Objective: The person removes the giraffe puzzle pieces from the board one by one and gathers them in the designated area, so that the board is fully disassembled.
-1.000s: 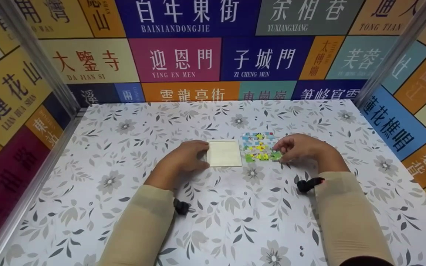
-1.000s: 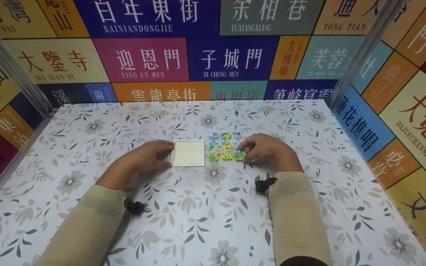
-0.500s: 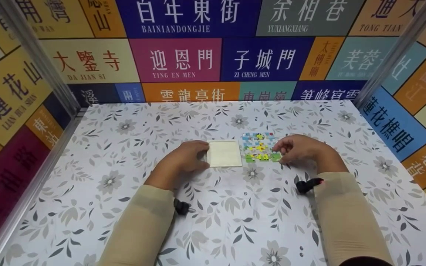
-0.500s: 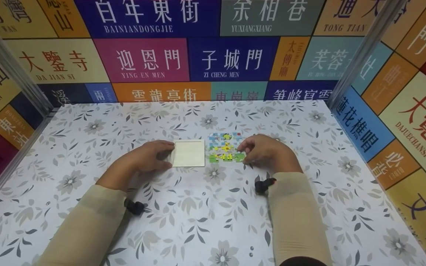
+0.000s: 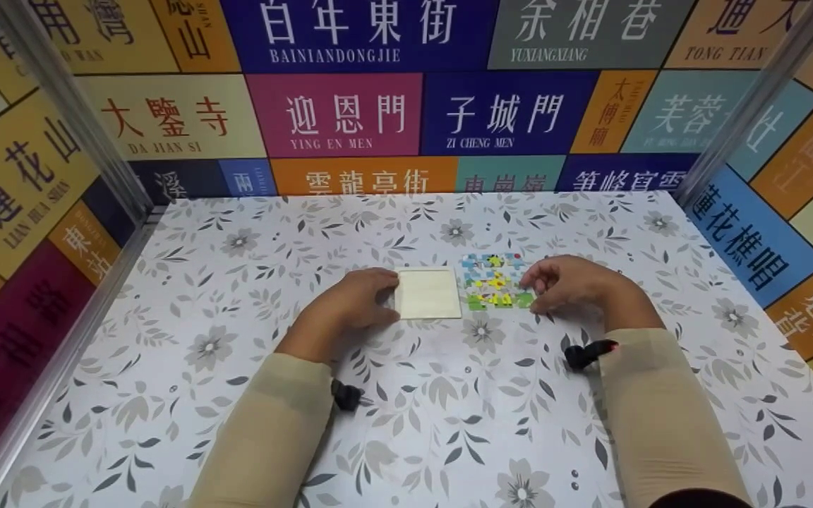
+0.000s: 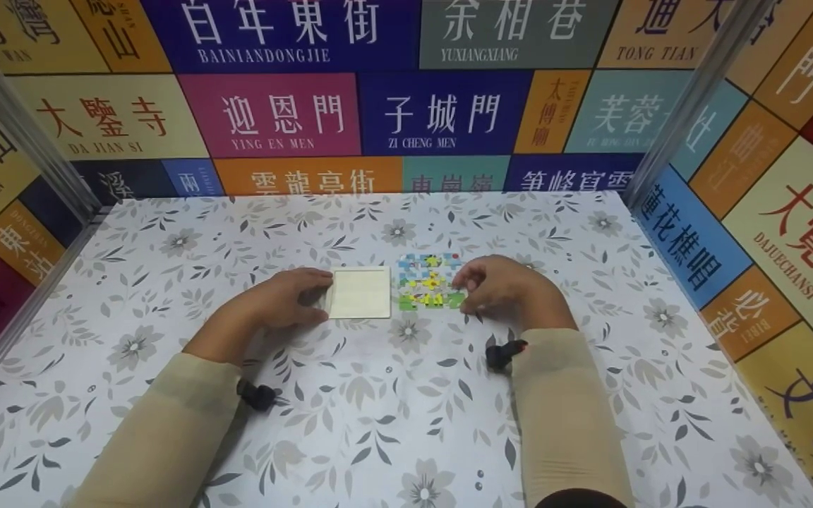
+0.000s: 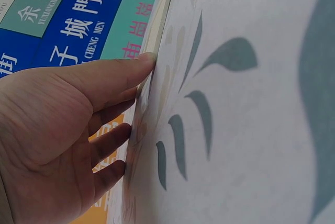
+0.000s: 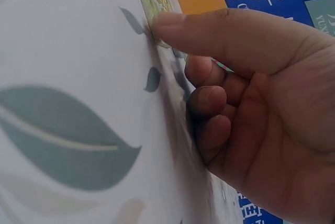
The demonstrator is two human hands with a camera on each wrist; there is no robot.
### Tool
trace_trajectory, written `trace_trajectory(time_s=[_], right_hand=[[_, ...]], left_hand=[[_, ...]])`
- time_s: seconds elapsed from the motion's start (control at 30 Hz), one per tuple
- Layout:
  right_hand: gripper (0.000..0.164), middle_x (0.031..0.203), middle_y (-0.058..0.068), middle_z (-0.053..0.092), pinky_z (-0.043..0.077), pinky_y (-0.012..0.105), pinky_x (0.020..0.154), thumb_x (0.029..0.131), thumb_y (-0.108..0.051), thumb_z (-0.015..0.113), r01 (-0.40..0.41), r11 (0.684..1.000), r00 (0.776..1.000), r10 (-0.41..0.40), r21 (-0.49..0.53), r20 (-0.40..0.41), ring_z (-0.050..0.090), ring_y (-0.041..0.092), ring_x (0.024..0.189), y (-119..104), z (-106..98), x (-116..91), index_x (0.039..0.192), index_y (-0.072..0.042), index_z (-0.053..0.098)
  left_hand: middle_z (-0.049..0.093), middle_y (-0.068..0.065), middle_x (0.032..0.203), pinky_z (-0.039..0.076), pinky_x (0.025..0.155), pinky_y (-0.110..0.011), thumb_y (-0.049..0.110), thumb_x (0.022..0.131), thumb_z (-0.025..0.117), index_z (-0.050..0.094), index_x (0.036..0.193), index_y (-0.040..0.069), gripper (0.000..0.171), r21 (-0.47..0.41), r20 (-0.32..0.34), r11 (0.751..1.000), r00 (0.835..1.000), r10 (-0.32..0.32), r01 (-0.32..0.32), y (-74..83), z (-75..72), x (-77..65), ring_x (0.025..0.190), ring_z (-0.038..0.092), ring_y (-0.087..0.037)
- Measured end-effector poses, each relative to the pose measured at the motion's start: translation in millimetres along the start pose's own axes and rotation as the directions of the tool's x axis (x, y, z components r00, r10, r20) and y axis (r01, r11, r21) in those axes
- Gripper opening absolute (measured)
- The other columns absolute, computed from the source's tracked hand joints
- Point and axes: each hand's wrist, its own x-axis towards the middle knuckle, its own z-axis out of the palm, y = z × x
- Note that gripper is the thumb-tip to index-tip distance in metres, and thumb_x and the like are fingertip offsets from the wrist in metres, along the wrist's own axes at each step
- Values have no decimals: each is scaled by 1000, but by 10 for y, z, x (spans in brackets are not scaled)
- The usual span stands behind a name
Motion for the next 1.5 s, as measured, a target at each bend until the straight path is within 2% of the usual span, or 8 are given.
trace_trajectory(time_s=[0.13, 0.33, 0.63, 0.8, 1.17, 1.27, 1.33, 1.5], right_hand=[[53, 97, 0, 61, 52, 28, 75, 80, -25, 95, -8, 999, 999, 10, 43, -37, 58, 15, 85, -50, 0, -24, 125, -13, 70], [49, 85, -2, 58, 49, 31, 62, 85, -25, 91, 56, 996, 995, -50, 63, -90, 53, 13, 68, -163, 30, -22, 127, -9, 70], [48, 80, -2, 54, 51, 32, 68, 87, -23, 90, 134, 989, 987, -126, 70, -104, 53, 14, 71, -382, 111, 17, 127, -5, 69], [53, 81, -2, 53, 48, 30, 68, 84, -31, 93, 160, 986, 982, -153, 53, -113, 50, 15, 72, -533, 152, 16, 126, -7, 70], [34, 80, 0, 51, 48, 29, 67, 94, -33, 83, 295, 955, 949, -288, 39, -128, 45, 13, 66, -888, 255, -117, 119, -12, 71], [31, 82, 2, 54, 49, 29, 68, 94, -34, 83, 324, 946, 935, -316, 22, -158, 47, 15, 69, -1051, 280, -196, 117, -15, 72], [30, 85, 3, 57, 50, 30, 69, 94, -37, 84, 344, 939, 926, -340, -3, -162, 51, 17, 73, -1170, 310, -255, 115, -18, 73], [30, 95, 4, 66, 53, 36, 75, 95, -41, 81, 381, 919, 901, -394, -103, -179, 60, 23, 86, -1407, 404, -338, 117, -22, 74]], left_hand=[[47, -6, 169, 25, 136, -45, 24, 95, 80, 52, 159, 15, 71, -8, -1, 1000, 1000, -13, 13, 12, -3, 9, 162, 35, -29], [47, -5, 169, 25, 136, -46, 24, 95, 80, 52, 160, 17, 71, -13, 6, 999, 999, -31, 31, 16, -5, 33, 163, 35, -29], [45, -4, 171, 23, 137, -48, 26, 95, 80, 52, 160, 18, 72, -12, 8, 999, 999, -39, 39, -38, -11, 22, 163, 33, -30], [46, -4, 169, 25, 136, -47, 25, 94, 80, 53, 158, 17, 70, -11, -5, 1000, 1000, -21, 21, -67, -12, 27, 163, 35, -30], [40, 3, 173, 27, 136, -48, 27, 95, 81, 51, 160, 21, 72, -69, 6, 995, 997, -78, 78, -78, -9, 27, 164, 31, -25], [39, 1, 173, 28, 135, -49, 32, 98, 79, 50, 161, 19, 72, -60, -39, 996, 997, -67, 65, -47, -67, 24, 163, 34, -27], [40, -1, 173, 30, 135, -49, 36, 100, 76, 51, 161, 19, 68, -41, -112, 997, 991, -74, 69, -13, -136, 14, 162, 36, -28], [51, 1, 166, 36, 132, -49, 44, 104, 69, 60, 153, 25, 53, -33, -338, 993, 934, -117, 112, 105, -342, -14, 157, 45, -26]])
